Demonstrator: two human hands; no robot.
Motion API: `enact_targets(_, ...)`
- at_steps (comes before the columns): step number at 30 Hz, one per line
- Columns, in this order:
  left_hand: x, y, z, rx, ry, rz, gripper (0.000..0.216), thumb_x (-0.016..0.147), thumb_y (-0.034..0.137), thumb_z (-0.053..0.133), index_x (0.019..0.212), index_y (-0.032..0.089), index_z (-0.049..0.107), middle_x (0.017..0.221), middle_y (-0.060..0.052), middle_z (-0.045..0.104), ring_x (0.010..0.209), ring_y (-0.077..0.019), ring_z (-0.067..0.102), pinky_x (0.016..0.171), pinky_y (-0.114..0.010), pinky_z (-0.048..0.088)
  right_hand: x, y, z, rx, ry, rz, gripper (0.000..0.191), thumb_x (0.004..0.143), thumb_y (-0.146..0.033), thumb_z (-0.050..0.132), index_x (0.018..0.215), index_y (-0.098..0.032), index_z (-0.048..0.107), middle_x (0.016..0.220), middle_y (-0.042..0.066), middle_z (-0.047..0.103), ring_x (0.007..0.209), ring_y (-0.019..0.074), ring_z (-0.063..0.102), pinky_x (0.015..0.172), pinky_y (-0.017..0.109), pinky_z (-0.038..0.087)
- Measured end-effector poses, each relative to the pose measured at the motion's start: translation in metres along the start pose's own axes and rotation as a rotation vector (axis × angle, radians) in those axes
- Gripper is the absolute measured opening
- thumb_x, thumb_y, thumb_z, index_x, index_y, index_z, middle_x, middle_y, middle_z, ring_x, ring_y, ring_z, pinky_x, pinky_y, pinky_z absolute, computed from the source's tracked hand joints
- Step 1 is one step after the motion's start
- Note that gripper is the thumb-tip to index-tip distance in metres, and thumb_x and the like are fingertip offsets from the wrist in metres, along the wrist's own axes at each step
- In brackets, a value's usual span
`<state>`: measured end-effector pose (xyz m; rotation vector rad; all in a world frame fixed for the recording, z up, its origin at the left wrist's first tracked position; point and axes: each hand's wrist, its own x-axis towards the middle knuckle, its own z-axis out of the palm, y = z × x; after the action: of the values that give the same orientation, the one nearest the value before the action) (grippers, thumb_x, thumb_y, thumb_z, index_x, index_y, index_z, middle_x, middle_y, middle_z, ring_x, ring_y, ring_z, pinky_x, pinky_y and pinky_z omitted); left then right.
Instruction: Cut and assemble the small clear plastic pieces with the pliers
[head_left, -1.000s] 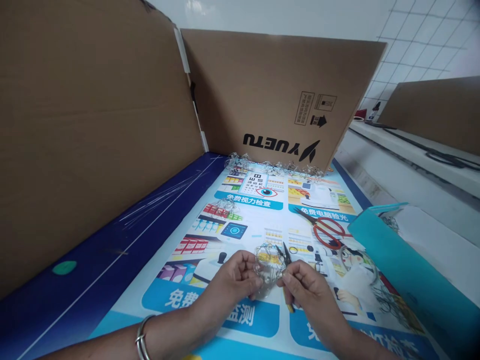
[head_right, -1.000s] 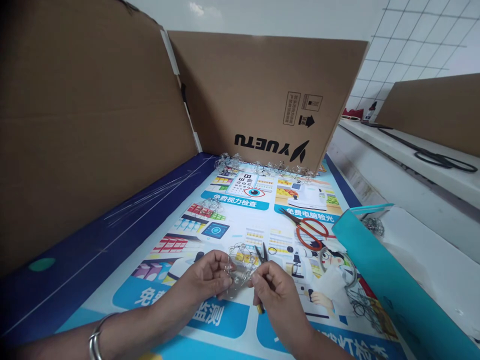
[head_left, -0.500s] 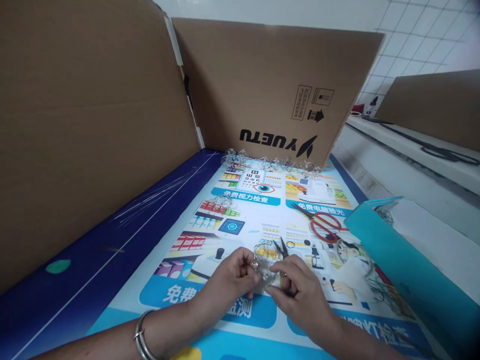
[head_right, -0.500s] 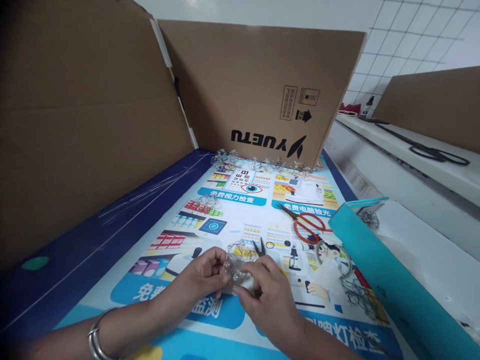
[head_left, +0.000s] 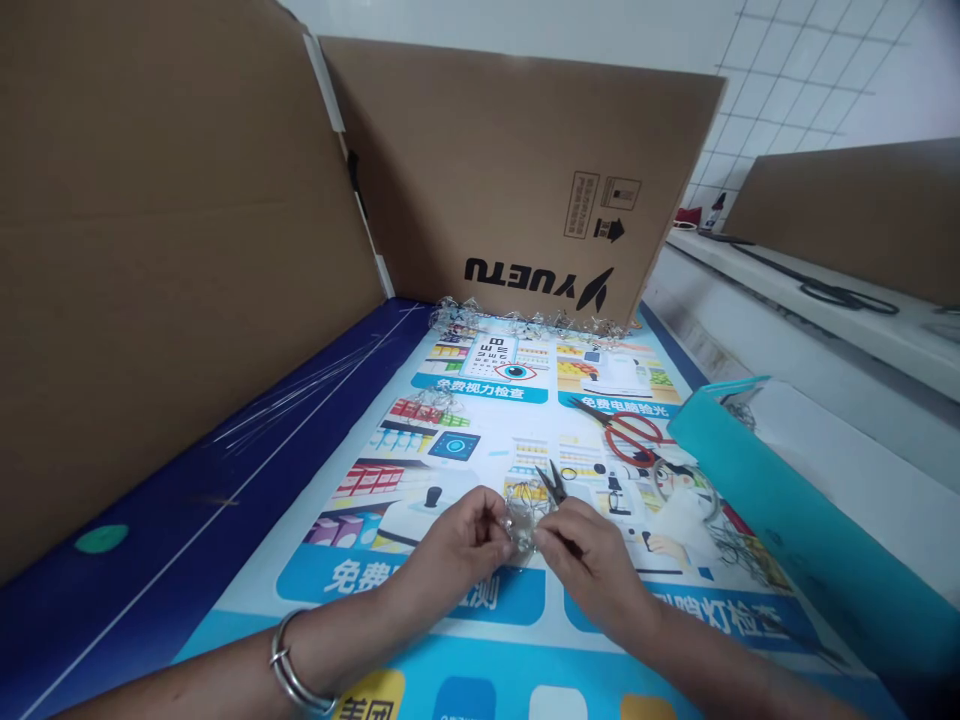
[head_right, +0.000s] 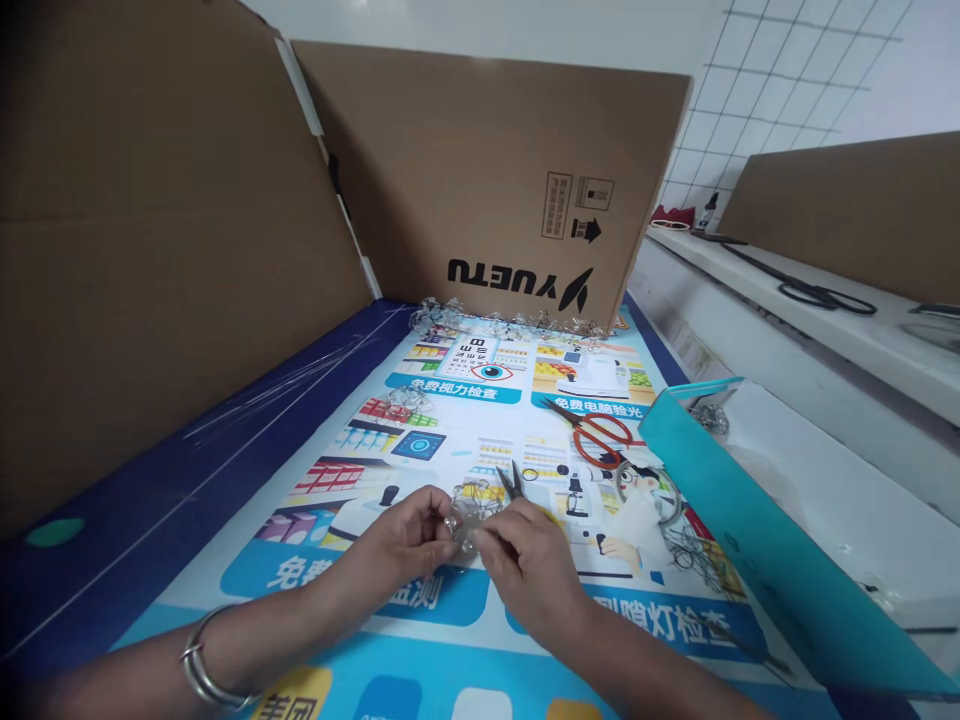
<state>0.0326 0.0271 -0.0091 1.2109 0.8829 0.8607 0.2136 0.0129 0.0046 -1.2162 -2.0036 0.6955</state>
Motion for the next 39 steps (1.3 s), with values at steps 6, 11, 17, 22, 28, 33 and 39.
enact_targets(6,-0.004,0.005,0.0,0.001,-0.058,0.0,0.023,0.073,0.027,0.061,0.08,0.017,0.041,0.062,0.004,0.048,0.052,-0.008,0.044,0.047,-0.019,0.037,-0.002,-0.002,0.0,-0.001,0.032,0.022,0.017,0.086,-0.03,0.045,0.081,-0.021,0.06,0.076,0.003,0.055,0.072,0.0144,0.051,0.064,0.025,0.039)
enact_targets(11,-0.008,0.011,-0.003,0.19,-0.082,0.005,0.016,0.082,0.032,0.048,0.08,0.016,0.045,0.067,0.0,0.057,0.055,-0.0107,0.051,0.051,-0.022,0.041,-0.005,-0.003,-0.002,-0.029,0.031,0.027,0.017,0.085,-0.03,0.046,0.078,-0.02,0.057,0.074,0.002,0.054,0.071,0.0139,0.051,0.062,0.025,0.039)
enact_targets(17,-0.01,0.012,-0.01,0.734,0.059,0.243,0.004,0.076,0.022,0.053,0.076,0.018,0.053,0.066,0.002,0.054,0.06,-0.0125,0.048,0.054,-0.022,0.035,-0.005,0.002,-0.004,-0.079,-0.049,-0.032,0.014,0.084,-0.029,0.047,0.077,-0.02,0.056,0.075,0.003,0.054,0.072,0.0145,0.05,0.063,0.025,0.039)
enact_targets(22,-0.012,0.009,-0.011,0.856,0.119,0.263,0.008,0.074,0.021,0.052,0.082,0.02,0.05,0.072,0.001,0.055,0.061,-0.0139,0.049,0.053,-0.022,0.034,-0.004,0.007,-0.003,-0.143,-0.106,-0.048,0.013,0.084,-0.029,0.049,0.076,-0.021,0.055,0.077,0.002,0.053,0.073,0.0146,0.05,0.063,0.025,0.038)
enact_targets(28,-0.013,0.011,-0.009,0.907,0.118,0.299,0.016,0.074,0.014,0.051,0.088,0.021,0.047,0.079,0.0,0.051,0.063,-0.0139,0.048,0.056,-0.023,0.037,-0.002,0.008,-0.004,-0.161,-0.15,-0.054,0.015,0.084,-0.031,0.048,0.074,-0.021,0.053,0.076,0.002,0.053,0.071,0.0141,0.05,0.062,0.024,0.037)
enact_targets(33,-0.013,0.014,-0.009,0.926,0.034,0.393,0.02,0.077,0.011,0.048,0.094,0.021,0.053,0.087,-0.003,0.05,0.074,-0.015,0.051,0.062,-0.024,0.04,-0.001,0.007,-0.005,-0.159,-0.157,-0.053,0.013,0.083,-0.029,0.049,0.073,-0.02,0.053,0.074,0.001,0.052,0.071,0.0138,0.05,0.061,0.024,0.036)
enact_targets(39,-0.009,0.009,-0.013,0.975,0.029,0.376,0.011,0.077,0.013,0.053,0.084,0.019,0.058,0.08,-0.002,0.052,0.073,-0.0148,0.051,0.062,-0.024,0.041,-0.003,0.005,-0.004,-0.061,-0.133,0.02,0.005,0.08,-0.025,0.052,0.08,-0.021,0.053,0.075,0.0,0.05,0.067,0.0121,0.048,0.059,0.023,0.037)
